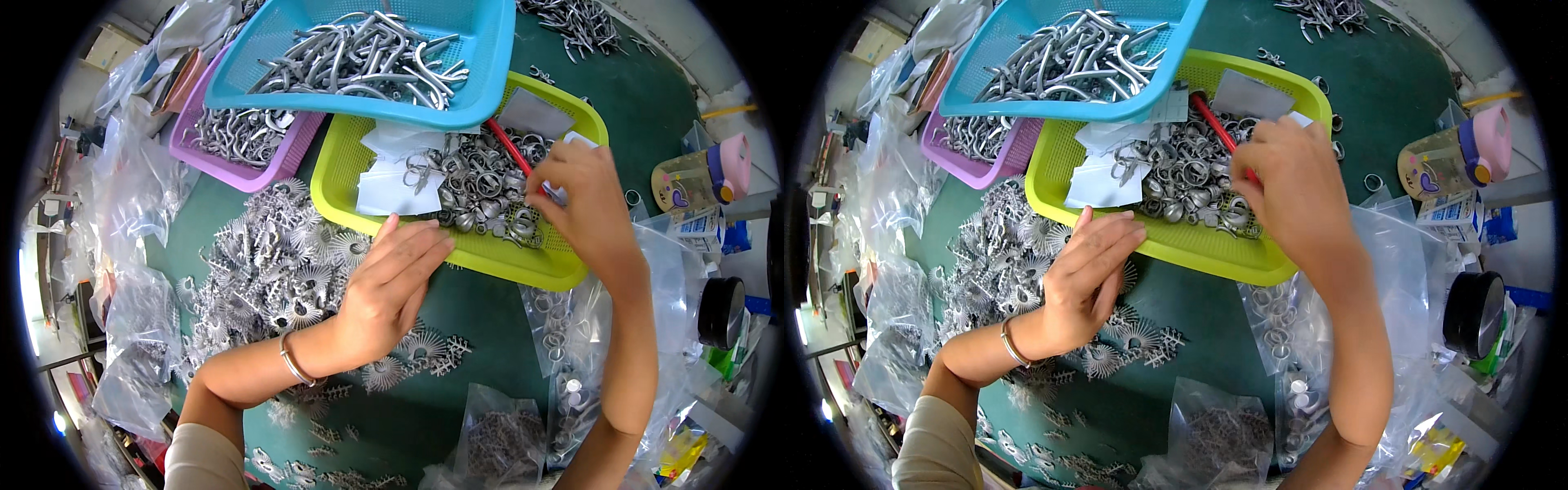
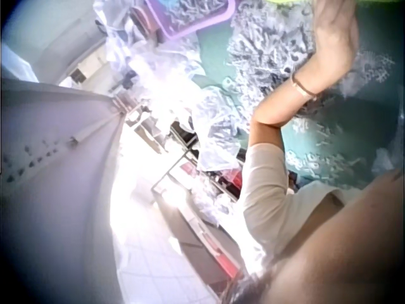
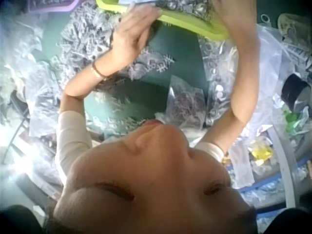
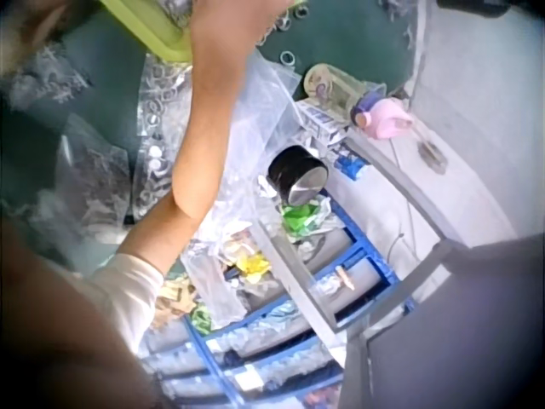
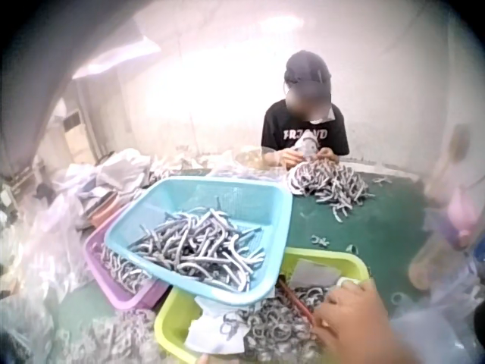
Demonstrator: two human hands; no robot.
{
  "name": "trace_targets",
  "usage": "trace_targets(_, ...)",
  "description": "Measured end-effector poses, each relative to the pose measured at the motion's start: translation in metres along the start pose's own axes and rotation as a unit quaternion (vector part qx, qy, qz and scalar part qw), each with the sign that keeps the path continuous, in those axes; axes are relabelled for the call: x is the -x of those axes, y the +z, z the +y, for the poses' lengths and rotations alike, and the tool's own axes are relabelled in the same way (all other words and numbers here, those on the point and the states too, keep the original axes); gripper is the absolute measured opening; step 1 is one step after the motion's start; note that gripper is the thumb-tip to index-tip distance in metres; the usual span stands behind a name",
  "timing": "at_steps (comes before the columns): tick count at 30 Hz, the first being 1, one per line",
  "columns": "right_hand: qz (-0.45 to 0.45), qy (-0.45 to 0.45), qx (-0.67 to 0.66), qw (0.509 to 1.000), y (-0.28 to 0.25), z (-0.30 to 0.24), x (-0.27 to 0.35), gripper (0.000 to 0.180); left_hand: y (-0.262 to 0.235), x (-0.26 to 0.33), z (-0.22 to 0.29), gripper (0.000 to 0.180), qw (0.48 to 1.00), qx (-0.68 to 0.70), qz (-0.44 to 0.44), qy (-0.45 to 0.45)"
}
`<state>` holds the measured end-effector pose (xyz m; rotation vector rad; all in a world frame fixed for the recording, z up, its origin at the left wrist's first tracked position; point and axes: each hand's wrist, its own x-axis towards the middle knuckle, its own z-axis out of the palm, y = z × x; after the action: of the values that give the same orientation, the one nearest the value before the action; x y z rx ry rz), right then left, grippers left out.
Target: The person sorts through a large pile of intricate silver metal components on a workbench, picking up individual pieces to examine them before placing them into plastic bags or sorting bins.
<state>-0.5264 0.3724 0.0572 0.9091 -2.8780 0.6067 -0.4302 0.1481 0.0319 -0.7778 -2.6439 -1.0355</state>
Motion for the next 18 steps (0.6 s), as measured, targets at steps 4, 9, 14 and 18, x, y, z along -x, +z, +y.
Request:
trace_targets(4,-0.068,-0.072,0.034,0.995,0.009,-0.013,0.004,0.009,0.0,-0.001,0.0,0.043,1.0,0.004,-0.003,0.007)
trace_targets(9,-0.126,-0.018,0.173,0.977,0.017,-0.025,-0.006,0.016,0.004,-0.002,-0.003,0.042,1.0,0.016,0.01,0.015)
trace_targets(14,-0.072,-0.07,0.197,0.975,0.022,-0.027,-0.006,0.006,0.008,0.0,-0.005,0.042,0.999,0.007,0.037,0.026)
trace_targets(18,-0.094,0.024,0.041,0.994,0.021,-0.014,0.001,0.009,0.011,-0.001,-0.007,0.042,0.997,0.022,0.063,0.046)
